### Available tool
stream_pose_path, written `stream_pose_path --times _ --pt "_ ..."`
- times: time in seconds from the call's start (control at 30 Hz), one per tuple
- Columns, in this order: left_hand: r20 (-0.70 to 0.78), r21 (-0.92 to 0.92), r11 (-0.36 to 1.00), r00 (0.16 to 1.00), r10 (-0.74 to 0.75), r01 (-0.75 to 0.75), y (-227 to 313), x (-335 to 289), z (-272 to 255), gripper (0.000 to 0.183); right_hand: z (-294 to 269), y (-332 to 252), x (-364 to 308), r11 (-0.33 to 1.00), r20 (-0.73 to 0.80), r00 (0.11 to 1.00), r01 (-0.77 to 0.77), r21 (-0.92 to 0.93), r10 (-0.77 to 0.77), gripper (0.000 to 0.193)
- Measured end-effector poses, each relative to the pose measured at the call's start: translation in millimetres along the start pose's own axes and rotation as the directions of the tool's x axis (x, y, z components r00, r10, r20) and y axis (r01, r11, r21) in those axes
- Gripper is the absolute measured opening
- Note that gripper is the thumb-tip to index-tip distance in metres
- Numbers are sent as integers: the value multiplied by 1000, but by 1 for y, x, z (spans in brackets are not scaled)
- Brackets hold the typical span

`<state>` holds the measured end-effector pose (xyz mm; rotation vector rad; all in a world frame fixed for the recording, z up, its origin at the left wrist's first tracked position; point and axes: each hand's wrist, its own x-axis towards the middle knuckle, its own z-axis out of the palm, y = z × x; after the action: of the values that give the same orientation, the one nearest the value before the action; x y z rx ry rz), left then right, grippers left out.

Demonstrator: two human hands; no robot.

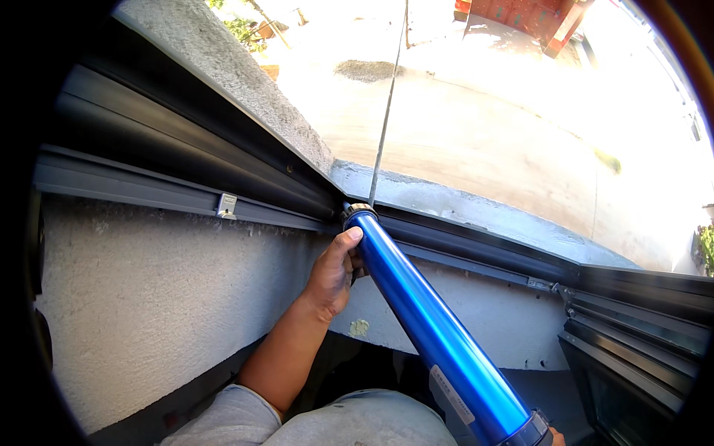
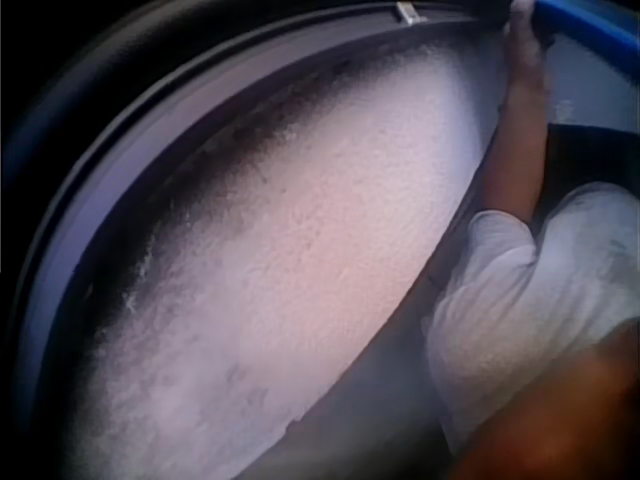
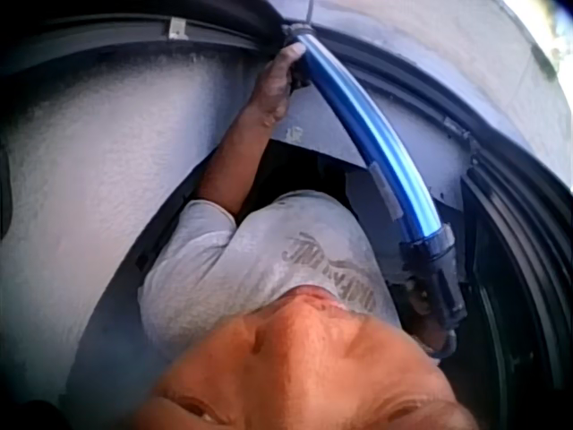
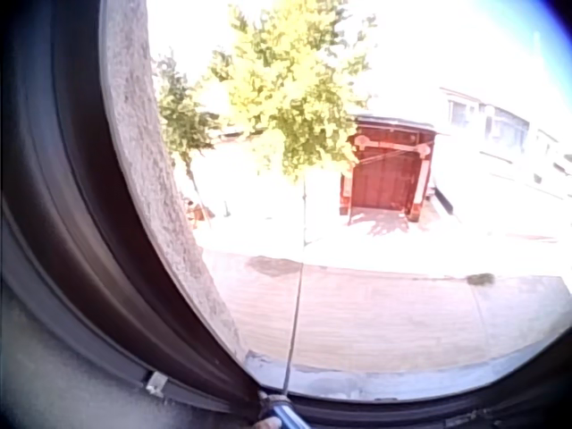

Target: The person walks through a room under construction and applies sealant along the edges of window frames using a caulking gun. The person moves between windows, opens them, and applies sealant to the frame joints.

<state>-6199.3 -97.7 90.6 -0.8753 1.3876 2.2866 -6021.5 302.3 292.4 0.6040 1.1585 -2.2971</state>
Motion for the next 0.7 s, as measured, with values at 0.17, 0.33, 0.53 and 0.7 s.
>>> stream_pose_path --times 0.17,0.33,0.53,0.7 --pt "-38 -3 1000 999 22 -22 1 -2 4 74 1 -7 -1 1000 11 1000 -7 -17 8 69" --pt "-24 25 999 999 38 -37 2 -6 7 75 0 -23 -2 999 20 1000 -17 -49 18 69" --pt "-24 61 997 998 56 -54 10 -17 15 72 3 -71 6 982 64 993 -87 -168 99 69" --pt "12 108 990 996 91 -92 15 -21 20 64 12 -109 19 945 100 978 -149 -293 185 69"
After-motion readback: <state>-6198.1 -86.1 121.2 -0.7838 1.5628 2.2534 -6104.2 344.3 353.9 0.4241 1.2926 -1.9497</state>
